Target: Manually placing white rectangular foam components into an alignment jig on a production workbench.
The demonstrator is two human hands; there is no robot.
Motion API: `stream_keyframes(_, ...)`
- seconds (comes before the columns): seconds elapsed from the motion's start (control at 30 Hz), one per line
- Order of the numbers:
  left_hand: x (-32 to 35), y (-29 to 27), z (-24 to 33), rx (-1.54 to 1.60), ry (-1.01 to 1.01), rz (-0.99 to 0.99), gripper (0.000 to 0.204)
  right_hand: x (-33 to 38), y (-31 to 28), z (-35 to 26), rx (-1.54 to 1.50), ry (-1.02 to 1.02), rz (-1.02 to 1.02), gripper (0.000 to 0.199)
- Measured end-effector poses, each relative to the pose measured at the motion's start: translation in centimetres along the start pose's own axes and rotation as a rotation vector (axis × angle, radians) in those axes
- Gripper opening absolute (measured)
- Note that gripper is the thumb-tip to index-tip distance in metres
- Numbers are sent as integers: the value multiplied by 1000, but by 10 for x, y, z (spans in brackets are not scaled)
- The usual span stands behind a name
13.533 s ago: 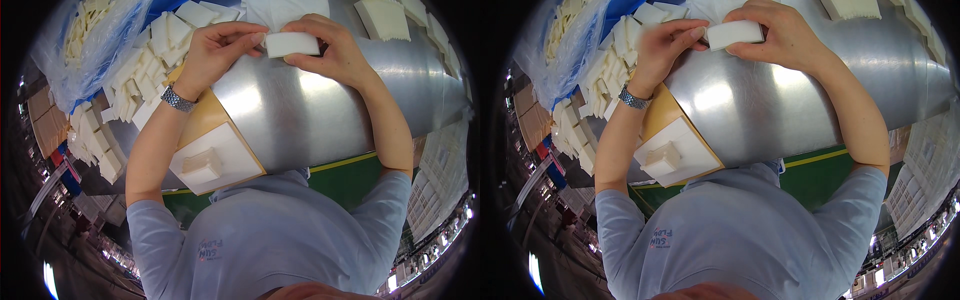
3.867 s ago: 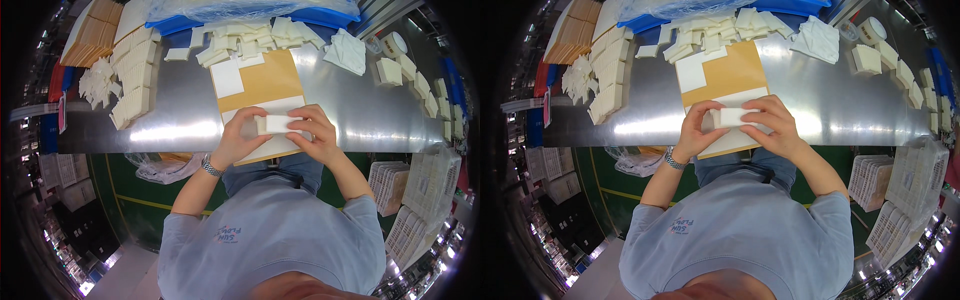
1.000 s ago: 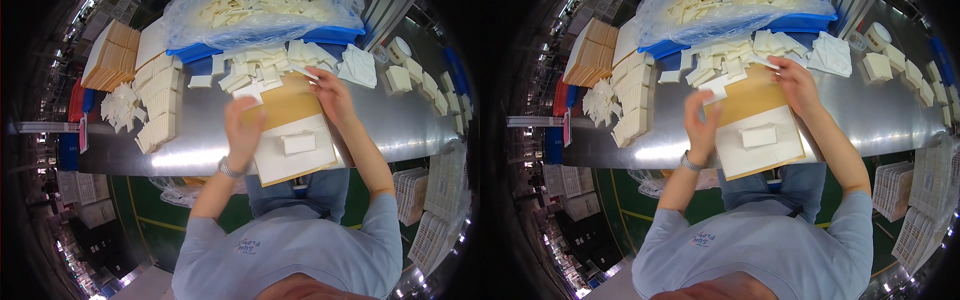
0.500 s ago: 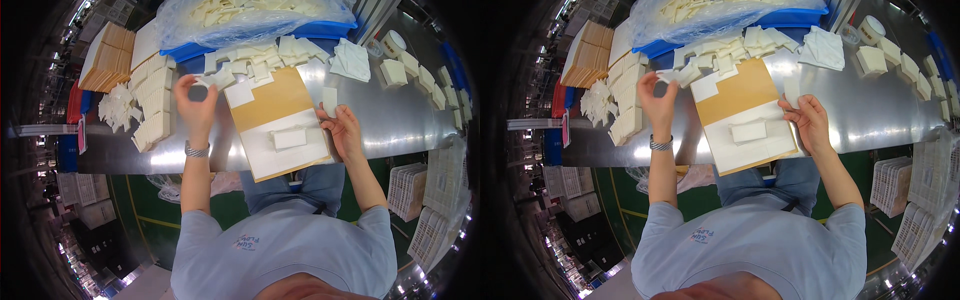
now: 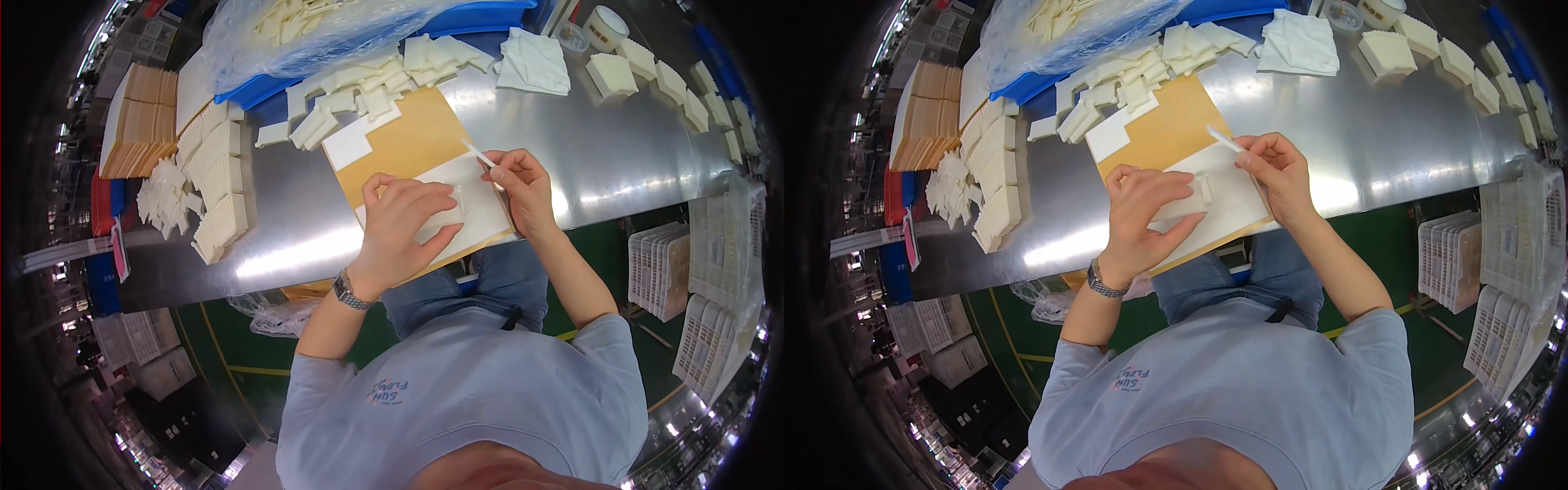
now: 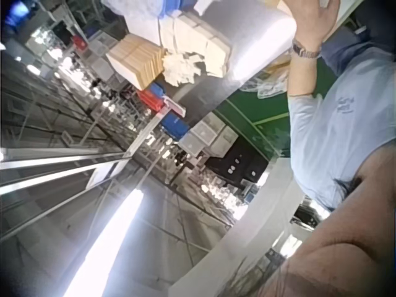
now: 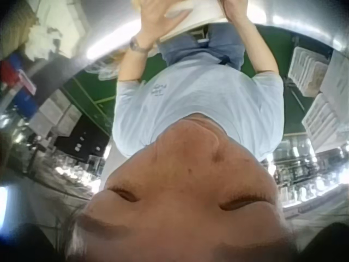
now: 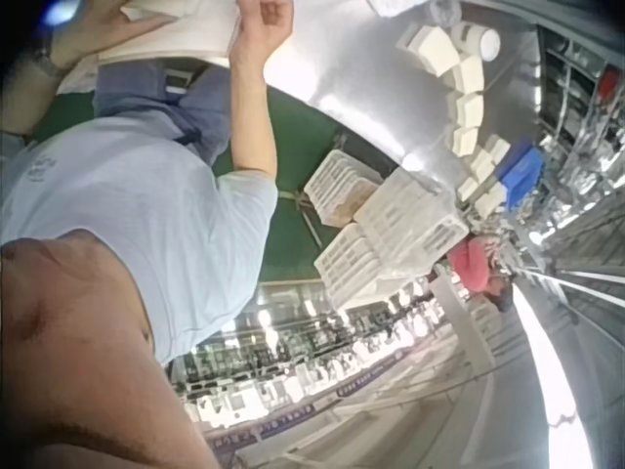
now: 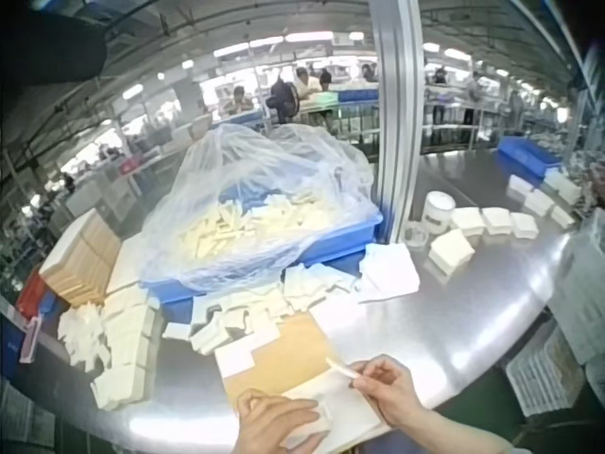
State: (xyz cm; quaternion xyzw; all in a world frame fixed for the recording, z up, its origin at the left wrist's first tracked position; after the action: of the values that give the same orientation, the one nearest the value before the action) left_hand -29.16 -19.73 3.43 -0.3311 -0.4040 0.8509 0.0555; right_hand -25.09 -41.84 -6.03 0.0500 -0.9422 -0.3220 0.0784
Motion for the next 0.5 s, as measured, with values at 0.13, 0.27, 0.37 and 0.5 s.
stream_keyframes(0.13, 0, 10, 0, -20, -16, -29, 38, 2, 2, 0, -16, -20, 1, 16)
stream_keyframes(0.27, 2, 13, -4, -35, -25, -33, 50, 2, 4, 0, -27, -14, -6, 18)
stream_keyframes(0.37, 8, 10, -8, -12, -81, -29, 60, 3, 5, -2, -16, -28, -29, 22)
stream_keyframes(0.5, 28, 10, -23, 171, -256, -55, 69, 13, 9, -12, 181, -168, -160, 29)
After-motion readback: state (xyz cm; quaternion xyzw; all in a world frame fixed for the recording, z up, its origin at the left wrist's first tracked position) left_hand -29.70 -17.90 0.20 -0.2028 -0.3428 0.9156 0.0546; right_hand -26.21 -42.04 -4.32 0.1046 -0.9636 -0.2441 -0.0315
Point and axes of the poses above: each hand's wrist, its own x-axis away from the middle knuckle, its own y-axis out of the palm, z = x × y, the point moved 3 cm from there along -x, towards the middle knuckle, and after that the axes turned 9 degrees about -x, right-handed, at the moved point
